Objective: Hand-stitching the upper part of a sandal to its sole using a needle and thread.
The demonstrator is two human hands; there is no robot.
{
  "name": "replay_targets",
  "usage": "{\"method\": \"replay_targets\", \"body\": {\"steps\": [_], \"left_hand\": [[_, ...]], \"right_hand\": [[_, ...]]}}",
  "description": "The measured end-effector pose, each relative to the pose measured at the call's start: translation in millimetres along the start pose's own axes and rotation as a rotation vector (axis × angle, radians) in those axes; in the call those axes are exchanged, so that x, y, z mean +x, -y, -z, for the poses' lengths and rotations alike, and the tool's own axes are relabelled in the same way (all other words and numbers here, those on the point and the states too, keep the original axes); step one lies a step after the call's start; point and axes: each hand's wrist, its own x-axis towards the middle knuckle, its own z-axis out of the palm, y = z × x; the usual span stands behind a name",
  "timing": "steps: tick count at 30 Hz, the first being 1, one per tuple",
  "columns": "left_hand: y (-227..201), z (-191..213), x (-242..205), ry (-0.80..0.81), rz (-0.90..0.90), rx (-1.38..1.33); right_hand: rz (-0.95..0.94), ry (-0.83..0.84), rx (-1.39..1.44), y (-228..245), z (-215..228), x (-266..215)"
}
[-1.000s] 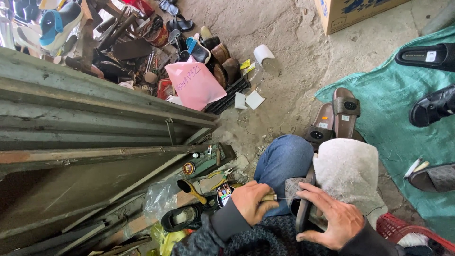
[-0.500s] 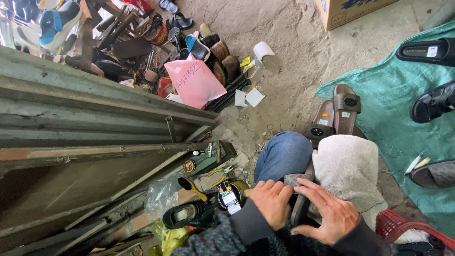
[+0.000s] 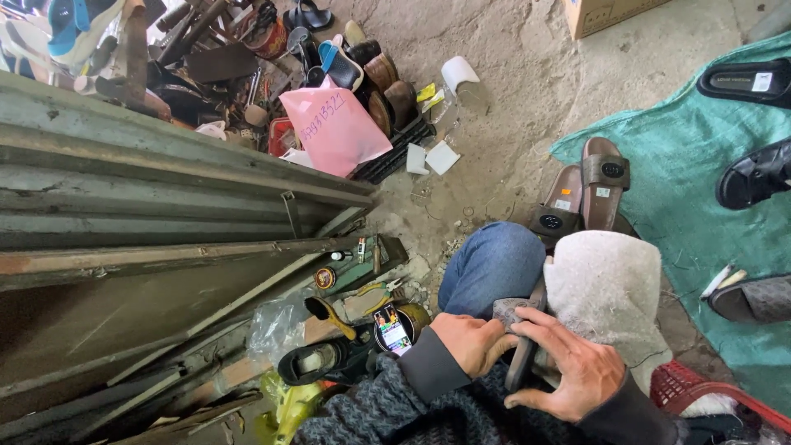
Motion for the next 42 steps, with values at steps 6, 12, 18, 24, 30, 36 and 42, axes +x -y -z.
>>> {"method": "replay_targets", "body": {"steps": [6,12,18,24,30,36,42], "left_hand": [[11,-2,-1,0.087,-0.004,-0.089],[21,-12,-3,0.061,-0.015,-0.030],[9,4,2,0.024,-0.006,-0.024],[8,7,3,0.052,0.008,-0.010],[7,22,-5,0.150,0.129,-0.087],[15,64,-14,0.269,0.144,-0.294],[17,48,-19,0.075,0.069,-0.220]], "right_hand": [[-0.030,0.028,-0.043,-1,-6,-1],[-0.057,0.014,-0.046,5,-2,-2],[-0.001,-0.002,-0.034,3,2,0],[-0.025,0.026,-0.004,4,4,2],[-0.109,0.078,-0.065,12,8,0],[-0.184,0.121,-0.088,22,15,-7],[-0.318,-0.004,-0.006,29,12,-27]]}}
